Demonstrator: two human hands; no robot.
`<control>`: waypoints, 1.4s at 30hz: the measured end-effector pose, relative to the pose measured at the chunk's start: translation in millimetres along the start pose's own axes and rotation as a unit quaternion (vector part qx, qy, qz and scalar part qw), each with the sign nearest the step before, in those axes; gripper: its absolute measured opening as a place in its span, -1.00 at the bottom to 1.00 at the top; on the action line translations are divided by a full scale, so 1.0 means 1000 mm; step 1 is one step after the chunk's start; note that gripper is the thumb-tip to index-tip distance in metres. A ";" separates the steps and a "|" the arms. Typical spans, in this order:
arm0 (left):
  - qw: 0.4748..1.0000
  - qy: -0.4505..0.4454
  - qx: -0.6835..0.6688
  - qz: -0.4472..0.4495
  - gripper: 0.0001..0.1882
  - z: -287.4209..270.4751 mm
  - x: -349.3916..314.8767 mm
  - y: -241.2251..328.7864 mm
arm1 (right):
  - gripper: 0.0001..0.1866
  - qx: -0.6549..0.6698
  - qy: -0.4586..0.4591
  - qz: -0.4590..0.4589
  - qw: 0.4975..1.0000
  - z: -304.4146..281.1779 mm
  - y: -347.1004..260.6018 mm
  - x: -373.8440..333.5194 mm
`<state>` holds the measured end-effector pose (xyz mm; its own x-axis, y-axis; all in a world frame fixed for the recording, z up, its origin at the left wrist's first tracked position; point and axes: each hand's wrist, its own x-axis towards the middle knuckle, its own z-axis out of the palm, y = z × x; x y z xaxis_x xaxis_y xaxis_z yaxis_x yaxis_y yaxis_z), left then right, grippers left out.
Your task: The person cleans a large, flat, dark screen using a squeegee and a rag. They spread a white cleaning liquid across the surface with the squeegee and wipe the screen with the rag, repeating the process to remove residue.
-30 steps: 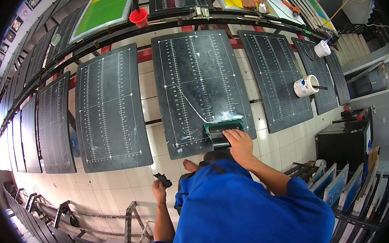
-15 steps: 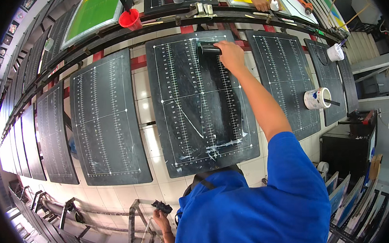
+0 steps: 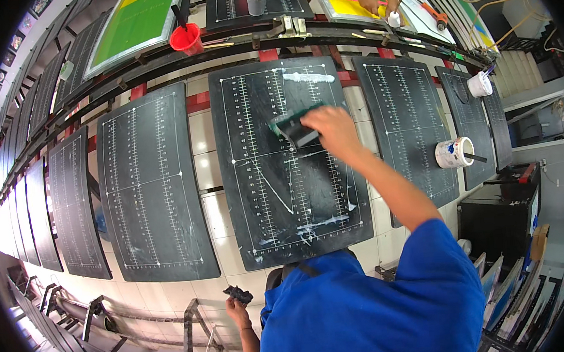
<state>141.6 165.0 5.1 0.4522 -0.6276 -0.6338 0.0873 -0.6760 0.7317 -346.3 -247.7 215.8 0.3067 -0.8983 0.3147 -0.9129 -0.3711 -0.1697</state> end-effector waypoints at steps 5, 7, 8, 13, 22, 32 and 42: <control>1.000 0.002 0.010 -0.005 -0.79 -0.016 -0.001 0.026 | -0.56 -0.030 0.017 -0.088 0.995 0.053 0.089 0.111; 1.000 0.017 0.012 -0.018 -0.79 -0.022 -0.003 0.023 | -0.57 -0.034 0.002 -0.076 0.997 0.059 0.110 0.128; 0.999 0.026 0.012 -0.026 -0.79 -0.027 -0.006 0.018 | -0.57 -0.035 -0.008 -0.071 0.997 0.060 0.115 0.132; 0.999 0.034 -0.004 -0.038 -0.79 -0.025 -0.015 -0.002 | -0.59 -0.045 -0.025 -0.007 0.999 0.038 0.130 0.107; 1.000 -0.009 0.011 -0.007 -0.76 -0.010 0.004 -0.009 | -0.51 -0.035 -0.004 0.115 0.993 0.016 0.056 -0.001; 0.998 -0.059 0.025 0.007 -0.77 -0.028 0.033 -0.040 | -0.45 -0.025 -0.005 0.183 0.983 -0.027 -0.094 -0.173; 0.998 -0.044 0.054 0.001 -0.78 -0.067 0.048 -0.070 | -0.51 -0.011 -0.044 0.235 0.971 -0.054 -0.160 -0.244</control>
<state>216.3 207.9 -59.8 0.3716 -0.6576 -0.6553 -0.0120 -0.7092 0.7049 -289.3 43.7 216.9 -0.1240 -0.9843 0.1252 -0.9627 0.0888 -0.2556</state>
